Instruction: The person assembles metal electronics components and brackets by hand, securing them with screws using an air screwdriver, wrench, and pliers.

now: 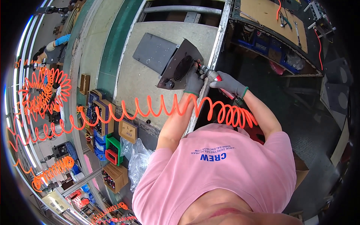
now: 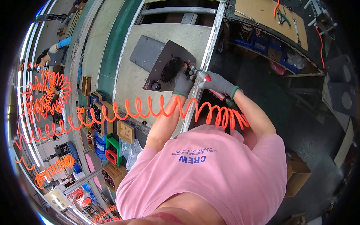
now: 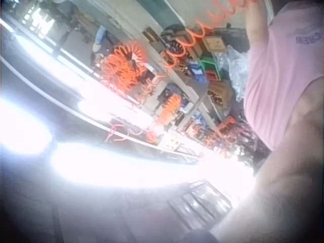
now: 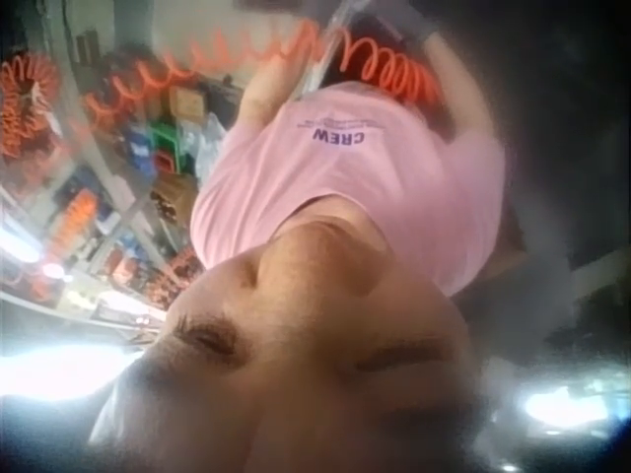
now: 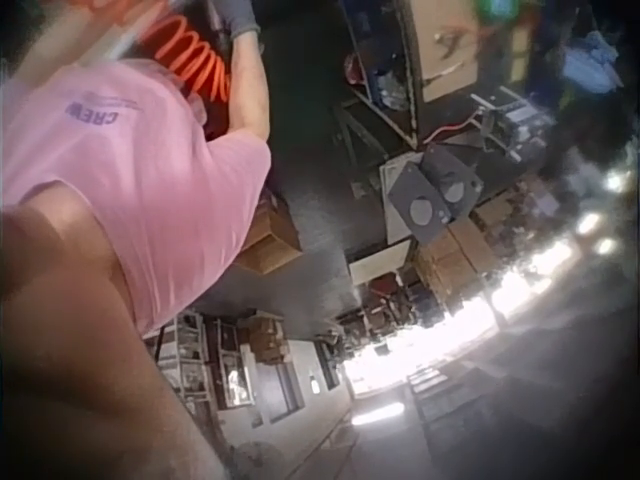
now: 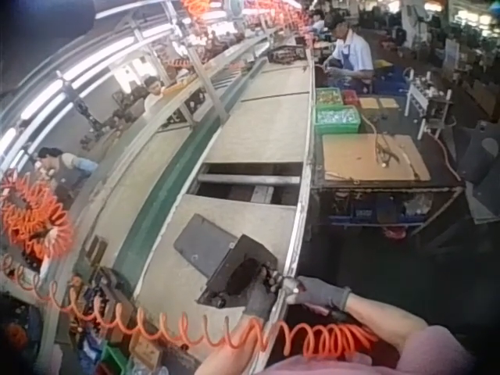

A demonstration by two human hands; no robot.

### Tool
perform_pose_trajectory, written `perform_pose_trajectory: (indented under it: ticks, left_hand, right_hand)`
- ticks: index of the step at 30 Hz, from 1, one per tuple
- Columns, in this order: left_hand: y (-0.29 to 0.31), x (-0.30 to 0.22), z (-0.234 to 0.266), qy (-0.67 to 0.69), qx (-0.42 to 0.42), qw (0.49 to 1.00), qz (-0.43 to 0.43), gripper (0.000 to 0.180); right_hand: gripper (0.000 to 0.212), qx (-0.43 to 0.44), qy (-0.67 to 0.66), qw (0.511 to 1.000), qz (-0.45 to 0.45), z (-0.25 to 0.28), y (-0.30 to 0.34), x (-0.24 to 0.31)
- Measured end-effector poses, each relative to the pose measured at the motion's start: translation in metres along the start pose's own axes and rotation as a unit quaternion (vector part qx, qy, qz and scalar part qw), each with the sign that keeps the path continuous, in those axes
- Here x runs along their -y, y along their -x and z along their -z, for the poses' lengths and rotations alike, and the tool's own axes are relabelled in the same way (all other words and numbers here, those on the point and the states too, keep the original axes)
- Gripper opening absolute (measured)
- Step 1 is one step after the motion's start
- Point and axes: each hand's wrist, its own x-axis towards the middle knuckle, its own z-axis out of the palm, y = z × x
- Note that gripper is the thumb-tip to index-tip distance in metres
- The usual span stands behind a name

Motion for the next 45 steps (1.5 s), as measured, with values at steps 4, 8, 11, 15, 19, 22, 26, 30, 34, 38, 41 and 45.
perform_pose_trajectory:
  ticks: [4, 8, 11, 15, 19, 22, 26, 30, 34, 38, 41, 45]
  left_hand:
    - [-0.002, 0.001, 0.0, 0.008, -0.014, 1.0, -0.006, 0.022]
    - [-0.008, 0.001, 0.005, -0.008, -0.001, 1.0, -0.015, 0.022]
    - [-0.006, 0.004, -0.002, -0.033, -0.02, 0.999, -0.039, 0.019]
    - [-0.004, 0.003, -0.002, -0.071, -0.063, 0.993, -0.065, 0.014]
    - [-0.004, 0.005, -0.006, -0.075, -0.076, 0.992, -0.071, 0.014]
    - [-0.003, 0.005, -0.011, -0.052, -0.077, 0.994, -0.056, 0.015]
    - [-0.003, -0.001, -0.007, -0.025, -0.038, 0.997, -0.061, 0.017]
    - [-0.009, 0.0, -0.012, -0.046, -0.055, 0.995, -0.064, 0.018]
    - [-0.012, 0.007, -0.012, -0.035, -0.044, 0.996, -0.063, 0.014]
    - [-0.014, 0.008, -0.004, 0.001, -0.07, 0.996, -0.056, 0.011]
    - [-0.003, 0.008, -0.014, -0.038, -0.075, 0.995, -0.06, 0.009]
    - [-0.008, 0.002, 0.002, -0.019, -0.031, 0.999, -0.025, 0.018]
  right_hand:
    - [0.045, 0.003, -0.003, 1.0, 0.0, 0.001, 0.0, 0.003]
    - [0.045, -0.001, -0.003, 1.0, 0.025, 0.0, -0.006, -0.006]
    - [0.045, -0.02, 0.025, 0.997, 0.069, 0.002, -0.012, -0.019]
    - [0.045, -0.012, 0.054, 0.997, 0.045, 0.004, -0.008, -0.006]
    - [0.044, 0.103, -0.149, 0.982, -0.06, 0.008, -0.007, -0.001]
    - [0.041, 0.034, -0.058, 0.998, 0.017, 0.005, -0.016, -0.02]
    - [0.04, 0.041, -0.04, 0.998, -0.025, 0.006, -0.008, 0.006]
    - [0.04, 0.054, -0.07, 0.995, -0.046, 0.008, -0.014, -0.007]
    - [0.041, 0.006, -0.025, 0.999, 0.027, 0.011, -0.011, -0.006]
    - [0.045, 0.015, -0.05, 0.998, 0.039, 0.007, -0.009, -0.009]
    - [0.046, 0.032, -0.084, 0.996, 0.018, 0.009, -0.001, -0.003]
    - [0.045, 0.118, -0.144, 0.98, -0.075, 0.014, -0.001, 0.006]
